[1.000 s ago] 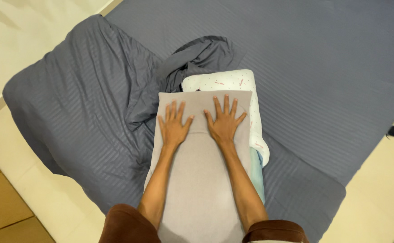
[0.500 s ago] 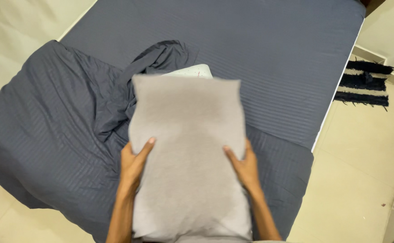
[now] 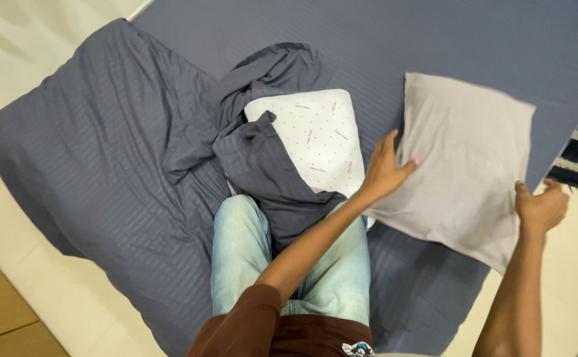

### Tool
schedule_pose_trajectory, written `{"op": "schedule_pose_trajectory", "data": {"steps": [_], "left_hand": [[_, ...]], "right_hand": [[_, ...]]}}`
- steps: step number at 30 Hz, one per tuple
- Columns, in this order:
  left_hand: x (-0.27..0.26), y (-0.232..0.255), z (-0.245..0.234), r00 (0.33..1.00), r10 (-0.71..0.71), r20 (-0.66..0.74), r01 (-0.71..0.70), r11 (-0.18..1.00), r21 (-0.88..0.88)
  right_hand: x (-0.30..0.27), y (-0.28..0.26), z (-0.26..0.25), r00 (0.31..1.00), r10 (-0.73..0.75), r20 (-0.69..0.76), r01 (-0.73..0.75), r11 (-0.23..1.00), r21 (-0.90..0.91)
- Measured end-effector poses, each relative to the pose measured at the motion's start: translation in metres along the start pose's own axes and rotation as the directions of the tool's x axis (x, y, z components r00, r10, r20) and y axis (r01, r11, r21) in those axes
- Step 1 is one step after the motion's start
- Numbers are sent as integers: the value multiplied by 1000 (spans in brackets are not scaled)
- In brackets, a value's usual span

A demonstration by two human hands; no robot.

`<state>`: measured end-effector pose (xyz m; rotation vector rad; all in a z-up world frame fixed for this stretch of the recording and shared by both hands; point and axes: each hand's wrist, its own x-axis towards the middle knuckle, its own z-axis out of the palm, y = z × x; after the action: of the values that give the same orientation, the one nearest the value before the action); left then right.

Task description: The person puts a grey pillowcase onto a pillow by hand while sitting on a bed, removes it, and then puts a blue pillowcase onto a pillow.

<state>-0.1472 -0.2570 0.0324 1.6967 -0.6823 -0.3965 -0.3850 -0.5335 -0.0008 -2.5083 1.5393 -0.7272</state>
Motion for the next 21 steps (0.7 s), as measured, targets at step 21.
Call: {"op": "schedule_pose_trajectory", "data": {"steps": [21], "left_hand": [[-196,-95,-190,985,112,133,-173,716,676]], "right_hand": [[-159,-291,131,665,-111,738,-270,886,377]]}}
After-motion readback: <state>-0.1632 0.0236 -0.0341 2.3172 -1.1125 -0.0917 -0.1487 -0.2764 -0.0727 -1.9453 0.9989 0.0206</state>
